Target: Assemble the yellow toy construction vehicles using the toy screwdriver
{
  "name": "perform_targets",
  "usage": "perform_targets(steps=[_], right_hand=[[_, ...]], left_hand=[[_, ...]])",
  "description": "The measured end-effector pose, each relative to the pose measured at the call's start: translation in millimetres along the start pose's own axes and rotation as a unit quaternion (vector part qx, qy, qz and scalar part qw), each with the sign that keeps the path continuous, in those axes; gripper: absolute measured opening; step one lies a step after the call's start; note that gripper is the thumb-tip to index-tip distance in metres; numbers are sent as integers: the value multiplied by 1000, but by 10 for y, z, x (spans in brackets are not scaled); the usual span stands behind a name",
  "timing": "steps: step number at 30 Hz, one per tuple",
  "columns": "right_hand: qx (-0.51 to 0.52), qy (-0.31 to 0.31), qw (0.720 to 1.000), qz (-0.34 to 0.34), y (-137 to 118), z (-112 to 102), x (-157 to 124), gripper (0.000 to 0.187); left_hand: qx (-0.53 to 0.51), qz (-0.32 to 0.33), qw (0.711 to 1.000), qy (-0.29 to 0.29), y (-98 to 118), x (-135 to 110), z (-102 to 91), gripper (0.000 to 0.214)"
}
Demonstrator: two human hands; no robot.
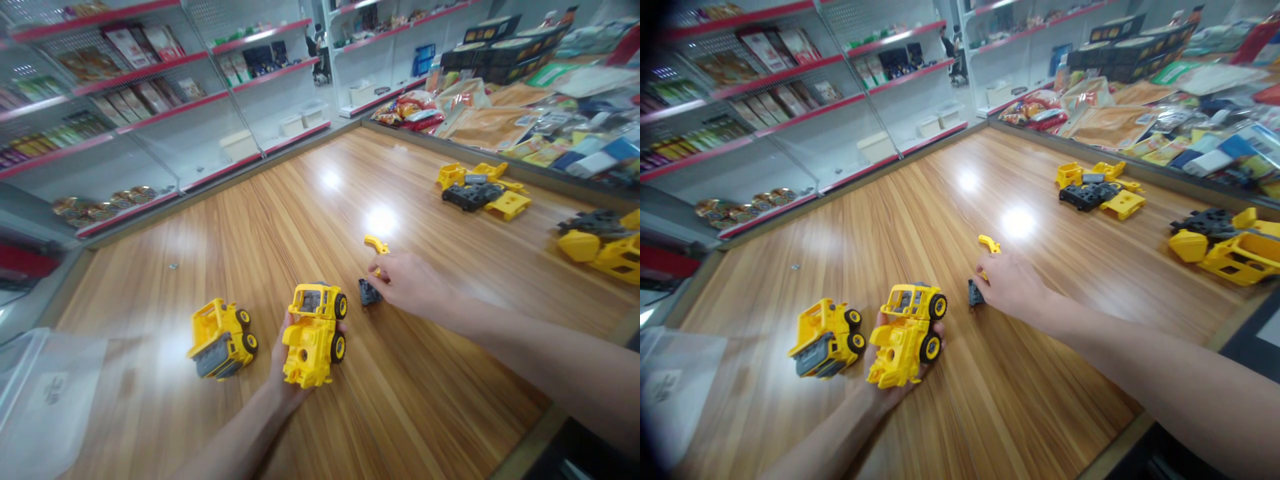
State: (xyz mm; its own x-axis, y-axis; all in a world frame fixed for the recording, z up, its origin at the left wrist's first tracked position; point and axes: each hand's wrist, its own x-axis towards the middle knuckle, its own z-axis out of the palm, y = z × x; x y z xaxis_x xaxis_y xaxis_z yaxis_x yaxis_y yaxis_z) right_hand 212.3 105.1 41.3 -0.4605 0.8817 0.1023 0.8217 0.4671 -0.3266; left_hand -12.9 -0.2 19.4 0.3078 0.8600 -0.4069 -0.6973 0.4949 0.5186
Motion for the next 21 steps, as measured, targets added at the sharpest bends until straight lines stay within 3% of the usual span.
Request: perform_targets(steps=[16,21], right_hand=[[-30,-87,993,-76,-48,21,-51,18],[-24,-92,991,-97,-87,33,-59,17]], left_hand=[[-28,22,999,-11,-6,15,41,51],[2,-28,998,-48,-1,-16,38,62]])
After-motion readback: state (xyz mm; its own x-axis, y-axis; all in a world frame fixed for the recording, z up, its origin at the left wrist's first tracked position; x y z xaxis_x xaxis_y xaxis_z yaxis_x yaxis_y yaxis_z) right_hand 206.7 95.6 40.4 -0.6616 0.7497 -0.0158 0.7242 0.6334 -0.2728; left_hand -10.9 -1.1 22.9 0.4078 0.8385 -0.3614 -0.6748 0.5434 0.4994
